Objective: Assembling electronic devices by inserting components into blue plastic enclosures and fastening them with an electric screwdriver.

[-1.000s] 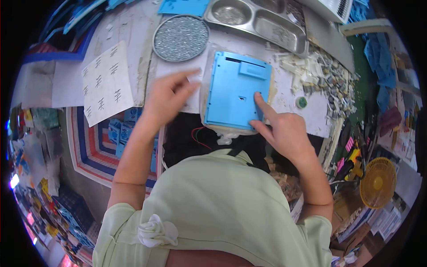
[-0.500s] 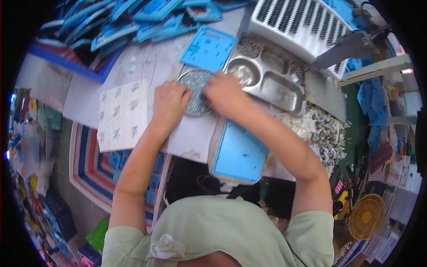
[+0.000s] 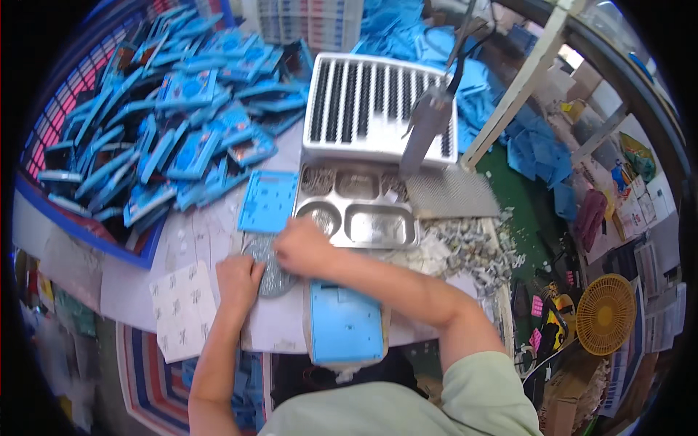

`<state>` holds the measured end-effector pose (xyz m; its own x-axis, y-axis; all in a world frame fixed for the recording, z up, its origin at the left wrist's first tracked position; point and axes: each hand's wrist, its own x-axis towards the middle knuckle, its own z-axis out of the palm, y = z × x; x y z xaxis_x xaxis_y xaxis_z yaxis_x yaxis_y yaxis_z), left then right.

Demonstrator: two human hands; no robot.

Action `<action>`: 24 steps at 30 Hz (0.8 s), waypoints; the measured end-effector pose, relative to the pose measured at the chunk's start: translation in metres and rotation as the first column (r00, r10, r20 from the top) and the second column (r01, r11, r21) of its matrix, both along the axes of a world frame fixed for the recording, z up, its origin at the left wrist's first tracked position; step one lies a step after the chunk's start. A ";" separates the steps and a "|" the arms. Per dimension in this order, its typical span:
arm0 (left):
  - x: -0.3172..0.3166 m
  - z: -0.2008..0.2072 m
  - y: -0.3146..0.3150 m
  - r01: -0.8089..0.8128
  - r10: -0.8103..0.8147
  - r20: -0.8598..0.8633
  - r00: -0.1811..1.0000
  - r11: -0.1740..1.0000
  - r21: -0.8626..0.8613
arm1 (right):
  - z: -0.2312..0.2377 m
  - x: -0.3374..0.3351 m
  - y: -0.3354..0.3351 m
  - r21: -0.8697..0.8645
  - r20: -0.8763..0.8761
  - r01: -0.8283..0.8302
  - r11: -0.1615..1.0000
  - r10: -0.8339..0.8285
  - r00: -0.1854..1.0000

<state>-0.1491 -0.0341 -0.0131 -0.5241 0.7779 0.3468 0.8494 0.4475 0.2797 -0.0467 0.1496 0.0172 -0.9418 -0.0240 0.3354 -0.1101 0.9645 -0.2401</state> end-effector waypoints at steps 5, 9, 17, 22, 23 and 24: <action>0.010 0.008 -0.013 0.022 -0.041 0.168 0.985 0.994 0.110 | 0.030 0.111 0.044 -0.464 -0.070 0.145 0.874 -0.199 0.977; 0.059 0.020 -0.017 -0.024 -0.153 0.647 0.747 0.966 0.257 | 0.016 0.177 0.046 -0.488 0.077 0.345 0.802 -0.354 0.932; 0.097 0.016 0.001 0.088 -0.226 0.523 0.822 0.957 0.275 | 0.007 0.168 0.040 -0.303 0.030 0.184 0.935 -0.183 0.983; 0.099 0.021 0.002 0.170 -0.240 0.508 0.827 0.969 0.181 | 0.015 0.162 0.051 -0.370 0.225 0.225 0.902 -0.148 0.963; 0.098 0.022 0.004 0.210 -0.263 0.460 0.848 0.964 0.163 | 0.018 0.161 0.052 -0.391 0.271 0.254 0.885 -0.153 0.950; 0.097 0.022 0.006 0.252 -0.288 0.411 0.865 0.957 0.142 | 0.019 0.161 0.053 -0.409 0.317 0.285 0.867 -0.158 0.935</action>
